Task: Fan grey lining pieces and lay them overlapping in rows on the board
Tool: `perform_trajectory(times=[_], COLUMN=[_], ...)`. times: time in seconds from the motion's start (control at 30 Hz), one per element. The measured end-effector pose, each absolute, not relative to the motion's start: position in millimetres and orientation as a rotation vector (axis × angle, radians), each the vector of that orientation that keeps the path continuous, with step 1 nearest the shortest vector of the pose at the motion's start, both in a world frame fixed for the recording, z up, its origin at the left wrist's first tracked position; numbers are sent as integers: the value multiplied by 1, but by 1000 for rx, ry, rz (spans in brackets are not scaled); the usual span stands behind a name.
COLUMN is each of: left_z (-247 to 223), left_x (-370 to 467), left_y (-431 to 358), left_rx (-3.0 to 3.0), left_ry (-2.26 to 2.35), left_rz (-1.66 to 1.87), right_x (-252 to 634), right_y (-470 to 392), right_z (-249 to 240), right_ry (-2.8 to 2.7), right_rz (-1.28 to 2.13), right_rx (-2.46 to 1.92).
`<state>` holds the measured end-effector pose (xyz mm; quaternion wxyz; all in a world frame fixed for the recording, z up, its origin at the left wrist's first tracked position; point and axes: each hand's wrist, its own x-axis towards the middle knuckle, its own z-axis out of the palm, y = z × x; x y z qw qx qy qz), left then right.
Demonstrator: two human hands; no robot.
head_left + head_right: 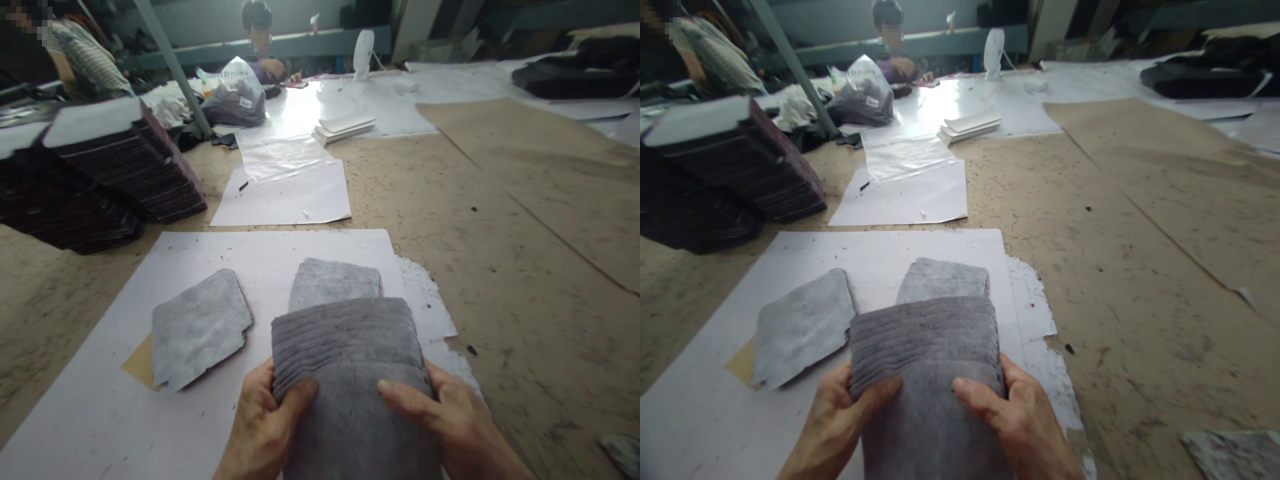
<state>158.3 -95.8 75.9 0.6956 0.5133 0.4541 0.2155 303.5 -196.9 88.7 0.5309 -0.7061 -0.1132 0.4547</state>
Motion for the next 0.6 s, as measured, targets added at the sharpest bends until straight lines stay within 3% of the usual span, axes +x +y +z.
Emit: perform_trajectory(times=[0.1, 0.27, 0.37, 0.5, 0.6], left_z=[86, 80, 70, 62, 59], left_x=[158, 161, 163, 166, 166], left_y=[-99, -88, -81, -88, -99], left_rx=[1446, 840, 681, 1061, 1619], left_ry=[976, 837, 770, 900, 914], left_rz=[642, 282, 210, 425, 782], right_x=[301, 297, 302, 306, 299], right_y=[-202, -217, -217, -213, -216], right_z=[94, 81, 76, 74, 70], right_ry=[57, 55, 68, 67, -3], right_rz=[1389, 1002, 1066, 1188, 1093], right_rx=[-1321, -1566, -1459, -1282, -1455])
